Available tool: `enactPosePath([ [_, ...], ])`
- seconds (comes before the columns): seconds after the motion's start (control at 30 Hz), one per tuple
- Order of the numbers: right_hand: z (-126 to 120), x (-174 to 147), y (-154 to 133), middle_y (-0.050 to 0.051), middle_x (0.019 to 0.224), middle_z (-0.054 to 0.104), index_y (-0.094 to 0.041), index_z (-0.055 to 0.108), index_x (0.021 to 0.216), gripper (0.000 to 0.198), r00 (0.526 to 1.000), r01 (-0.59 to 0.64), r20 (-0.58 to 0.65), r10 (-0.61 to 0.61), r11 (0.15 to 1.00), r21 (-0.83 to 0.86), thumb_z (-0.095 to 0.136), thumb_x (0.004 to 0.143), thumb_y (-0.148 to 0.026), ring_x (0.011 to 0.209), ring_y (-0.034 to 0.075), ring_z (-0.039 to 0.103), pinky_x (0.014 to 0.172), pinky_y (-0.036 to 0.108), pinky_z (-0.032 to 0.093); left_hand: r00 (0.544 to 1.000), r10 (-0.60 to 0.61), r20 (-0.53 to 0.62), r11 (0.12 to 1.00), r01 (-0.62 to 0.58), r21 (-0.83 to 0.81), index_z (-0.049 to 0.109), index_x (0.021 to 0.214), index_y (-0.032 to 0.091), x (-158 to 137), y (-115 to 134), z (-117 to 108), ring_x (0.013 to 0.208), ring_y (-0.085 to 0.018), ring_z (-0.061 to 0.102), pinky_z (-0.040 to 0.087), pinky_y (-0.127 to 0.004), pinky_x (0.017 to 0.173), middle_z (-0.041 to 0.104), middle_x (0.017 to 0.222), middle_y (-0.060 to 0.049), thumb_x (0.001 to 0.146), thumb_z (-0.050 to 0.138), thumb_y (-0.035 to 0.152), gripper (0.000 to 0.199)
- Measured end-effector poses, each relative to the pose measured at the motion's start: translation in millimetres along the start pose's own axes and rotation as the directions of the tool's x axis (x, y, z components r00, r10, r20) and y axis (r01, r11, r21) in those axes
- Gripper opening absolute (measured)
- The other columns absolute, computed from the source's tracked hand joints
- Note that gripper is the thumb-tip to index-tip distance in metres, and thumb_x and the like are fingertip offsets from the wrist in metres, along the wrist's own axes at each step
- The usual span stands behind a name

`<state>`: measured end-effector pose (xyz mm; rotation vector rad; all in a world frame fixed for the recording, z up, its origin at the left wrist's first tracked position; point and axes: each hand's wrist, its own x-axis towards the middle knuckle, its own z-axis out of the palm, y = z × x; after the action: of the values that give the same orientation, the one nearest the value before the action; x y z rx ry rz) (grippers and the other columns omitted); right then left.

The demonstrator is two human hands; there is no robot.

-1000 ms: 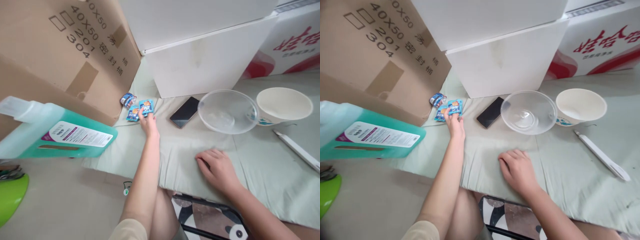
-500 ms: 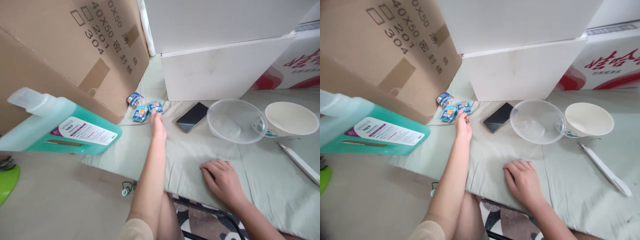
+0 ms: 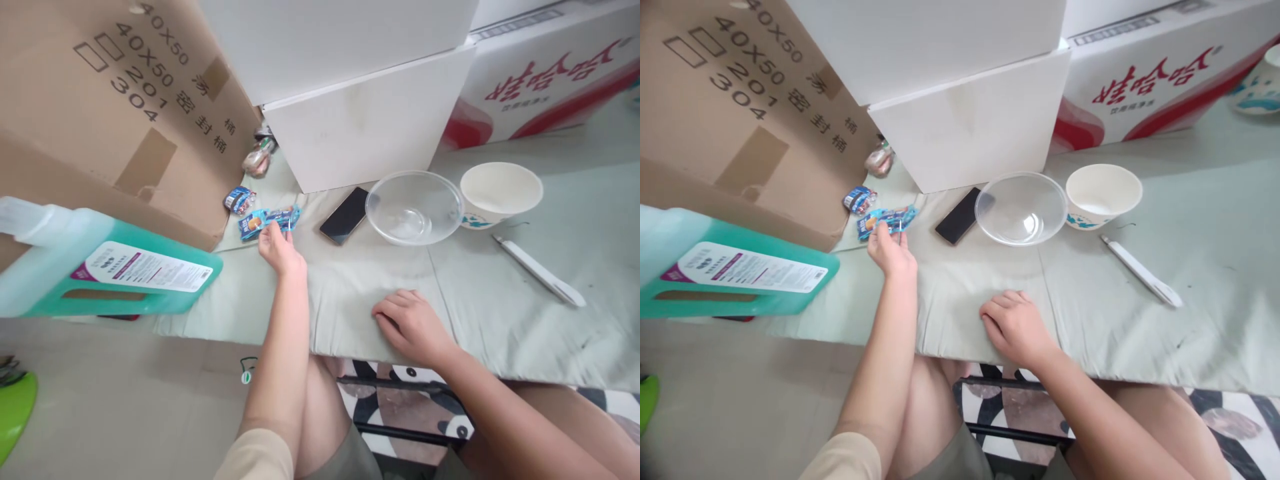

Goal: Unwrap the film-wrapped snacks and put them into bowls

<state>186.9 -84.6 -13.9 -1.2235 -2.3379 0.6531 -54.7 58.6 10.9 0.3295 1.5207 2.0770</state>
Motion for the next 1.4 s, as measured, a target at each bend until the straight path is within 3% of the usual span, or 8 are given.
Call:
enactPosePath([
  [0.3,-21.1,-13.3,9.3,0.008,0.09,0.073,-0.019,0.068,0.095,0.024,0.998,-0.023,-0.048,0.035,0.974,0.226,0.044,0.096,-0.02,0.087,0.022,0.067,0.081,0.037,0.049,0.92,-0.11,0.375,0.99,0.137,-0.046,0.044,0.075,0.023,-49.8,24.5,-14.0,0.066,-0.011,0.062,0.047,-0.024,0.067,0.062,0.072,0.005,0.058,0.082,0.029,0.042],
  [0.43,-33.8,-17.0,14.9,0.009,0.092,0.073,-0.019,0.066,0.107,0.023,0.973,-0.139,-0.107,0.204,0.892,0.431,0.05,0.093,-0.027,0.085,0.021,0.068,0.079,0.036,0.053,0.783,-0.282,0.554,0.957,0.271,0.103,0.045,0.078,0.023,-89.1,29.6,-24.6,0.067,-0.012,0.062,0.048,-0.025,0.064,0.063,0.074,0.004,0.053,0.083,0.025,0.046],
  [0.63,-39.8,-17.0,20.1,0.012,0.117,0.07,-0.02,0.056,0.12,0.043,0.921,-0.104,-0.131,0.367,0.556,0.825,0.06,0.086,-0.048,0.097,0.023,0.068,0.086,0.04,0.056,0.488,-0.379,0.787,0.925,0.211,0.315,0.046,0.082,0.022,-146.4,20.4,-23.4,0.065,-0.01,0.058,0.046,-0.023,0.062,0.06,0.076,0.004,0.058,0.088,0.027,0.049],
  [0.7,-41.3,-17.4,23.3,0.01,0.106,0.071,-0.02,0.058,0.112,0.038,0.873,-0.153,-0.166,0.459,0.579,0.801,0.06,0.085,-0.047,0.092,0.023,0.067,0.086,0.041,0.054,0.458,-0.376,0.806,0.924,0.119,0.364,0.05,0.085,0.022,-159.5,12.0,-19.4,0.073,-0.011,0.06,0.047,-0.024,0.068,0.062,0.082,0.003,0.059,0.089,0.025,0.046],
  [0.83,-43.2,-21.6,30.8,0.009,0.101,0.07,-0.021,0.06,0.11,0.029,0.766,-0.228,-0.361,0.532,0.749,0.622,0.058,0.087,-0.037,0.091,0.025,0.065,0.084,0.042,0.052,0.583,-0.396,0.71,0.887,0.045,0.459,0.061,0.096,0.023,-180.4,1.5,-14.9,0.106,-0.017,0.063,0.05,-0.028,0.087,0.065,0.111,-0.002,0.065,0.087,0.029,0.041],
  [1.0,-39.8,-28.9,23.9,0.011,0.11,0.065,-0.025,0.066,0.107,0.029,0.818,-0.123,-0.532,0.221,0.969,0.215,0.056,0.081,-0.016,0.104,0.028,0.062,0.091,0.043,0.049,0.243,-0.679,0.692,0.705,0.477,0.524,0.063,0.114,0.025,-196.7,3.6,-15.7,0.09,-0.02,0.068,0.054,-0.033,0.077,0.071,0.106,-0.005,0.072,0.08,0.054,0.053],
  [1.17,-56.5,-35.9,24.0,0.013,0.115,0.066,-0.023,0.068,0.107,0.021,0.873,0.021,-0.486,0.037,0.993,0.114,0.054,0.092,-0.029,0.107,0.028,0.062,0.094,0.044,0.049,0.431,-0.613,0.662,0.784,0.435,0.443,0.063,0.109,0.022,-188.0,-0.3,-10.4,0.078,-0.016,0.068,0.053,-0.03,0.073,0.071,0.09,-0.001,0.065,0.085,0.028,0.049],
  [1.4,-91.9,-70.4,105.6,0.021,0.116,0.062,-0.017,0.064,0.121,0.039,0.613,-0.671,-0.608,0.506,0.739,-0.062,0.057,0.086,-0.035,0.106,0.037,0.057,0.088,0.052,0.043,0.378,-0.624,0.684,0.771,0.44,0.46,0.051,0.12,0.031,-177.6,-0.3,-10.2,0.093,-0.023,0.072,0.059,-0.05,0.085,0.068,0.109,-0.001,0.065,0.086,0.024,0.065],
])
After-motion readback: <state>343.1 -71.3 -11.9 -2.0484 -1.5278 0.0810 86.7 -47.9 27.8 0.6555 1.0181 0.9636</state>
